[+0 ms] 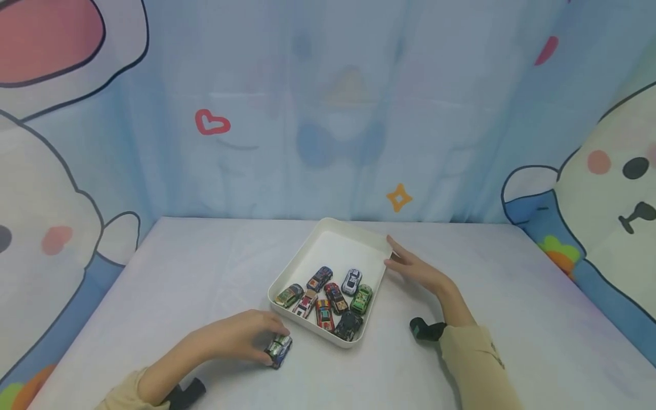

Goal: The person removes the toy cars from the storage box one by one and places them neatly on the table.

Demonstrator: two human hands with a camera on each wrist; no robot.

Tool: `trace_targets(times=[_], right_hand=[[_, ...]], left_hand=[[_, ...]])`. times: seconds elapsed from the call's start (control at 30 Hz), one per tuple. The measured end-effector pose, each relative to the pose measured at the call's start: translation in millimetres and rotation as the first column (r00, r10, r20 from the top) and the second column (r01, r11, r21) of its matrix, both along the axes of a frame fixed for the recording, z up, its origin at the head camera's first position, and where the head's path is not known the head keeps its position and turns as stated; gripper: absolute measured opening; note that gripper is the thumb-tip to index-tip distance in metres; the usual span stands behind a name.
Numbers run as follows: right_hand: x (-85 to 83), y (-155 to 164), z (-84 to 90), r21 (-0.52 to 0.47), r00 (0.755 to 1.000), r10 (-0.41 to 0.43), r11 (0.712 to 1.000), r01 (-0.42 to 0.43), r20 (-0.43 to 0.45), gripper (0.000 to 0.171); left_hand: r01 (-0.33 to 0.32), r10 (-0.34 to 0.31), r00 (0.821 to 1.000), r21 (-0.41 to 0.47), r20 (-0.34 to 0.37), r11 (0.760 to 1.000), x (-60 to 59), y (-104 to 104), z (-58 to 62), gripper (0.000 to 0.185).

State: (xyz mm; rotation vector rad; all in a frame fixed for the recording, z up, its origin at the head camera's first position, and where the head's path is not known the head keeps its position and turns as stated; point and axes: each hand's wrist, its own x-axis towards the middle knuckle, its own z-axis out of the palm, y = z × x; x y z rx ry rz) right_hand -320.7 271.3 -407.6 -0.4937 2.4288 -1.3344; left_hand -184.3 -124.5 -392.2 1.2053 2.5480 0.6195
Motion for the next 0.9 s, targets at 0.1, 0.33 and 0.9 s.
trace_targets(times=[0.1,0.33,0.9], right_hand=[[0.8,-0.5,-1.4,-0.001,1.0,-0.005,1.0,0.005,-0.011,0.071],[0.2,-0.7,-4.7,-0.019,1.0,-0.011,1.0,0.011,-0.006,0.071],[-1.6,0.0,-3.7,-0.027,1.0,-0.01,1.0,0.01,0.009,0.071]], left_hand=[[-0.01,0.01,1.0,-0.008,0.008,1.0,0.2,0.4,-0.4,0.053],[-0.001,0.001,1.0,0.0,0.03,1.0,4.4,-4.5,10.2,0.06],[-0.1,0.106,0.99,-0.067,0.089,0.993,-81.1,21.6,42.6,0.046]])
